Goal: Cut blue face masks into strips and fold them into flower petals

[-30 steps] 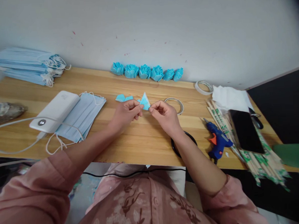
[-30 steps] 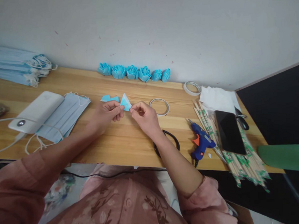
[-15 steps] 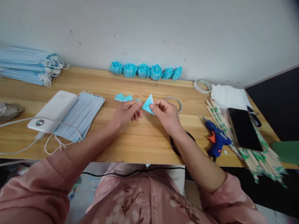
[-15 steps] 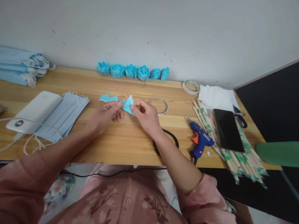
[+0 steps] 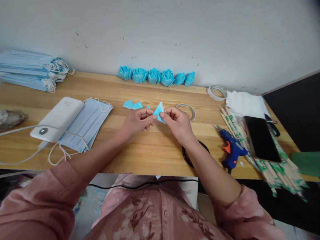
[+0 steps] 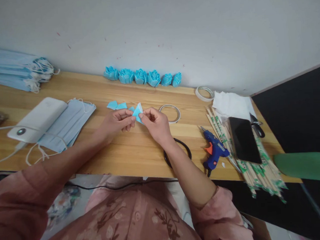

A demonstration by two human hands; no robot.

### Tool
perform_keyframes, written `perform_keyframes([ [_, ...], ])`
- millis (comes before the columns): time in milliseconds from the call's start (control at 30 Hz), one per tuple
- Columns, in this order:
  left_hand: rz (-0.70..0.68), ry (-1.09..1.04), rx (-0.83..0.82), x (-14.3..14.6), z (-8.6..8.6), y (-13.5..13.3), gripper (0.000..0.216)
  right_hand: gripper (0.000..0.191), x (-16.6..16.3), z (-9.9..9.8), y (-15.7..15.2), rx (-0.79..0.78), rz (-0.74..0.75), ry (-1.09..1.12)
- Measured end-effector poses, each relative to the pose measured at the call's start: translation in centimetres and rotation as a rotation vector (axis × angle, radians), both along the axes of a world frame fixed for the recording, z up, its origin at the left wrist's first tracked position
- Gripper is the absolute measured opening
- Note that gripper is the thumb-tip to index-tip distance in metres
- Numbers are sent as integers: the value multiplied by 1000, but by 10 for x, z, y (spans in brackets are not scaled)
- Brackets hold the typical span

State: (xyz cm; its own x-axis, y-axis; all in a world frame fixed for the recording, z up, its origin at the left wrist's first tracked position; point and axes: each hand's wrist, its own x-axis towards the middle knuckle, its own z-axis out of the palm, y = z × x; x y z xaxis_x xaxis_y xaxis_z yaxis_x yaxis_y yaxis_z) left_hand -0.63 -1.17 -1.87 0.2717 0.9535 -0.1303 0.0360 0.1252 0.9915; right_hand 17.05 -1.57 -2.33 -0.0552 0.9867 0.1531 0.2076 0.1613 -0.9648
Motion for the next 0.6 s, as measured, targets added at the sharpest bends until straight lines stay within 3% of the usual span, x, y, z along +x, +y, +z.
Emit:
perform_keyframes([
  [600, -30, 29, 90, -4, -3, 1, 33, 21, 3, -6, 2, 6, 18, 44],
])
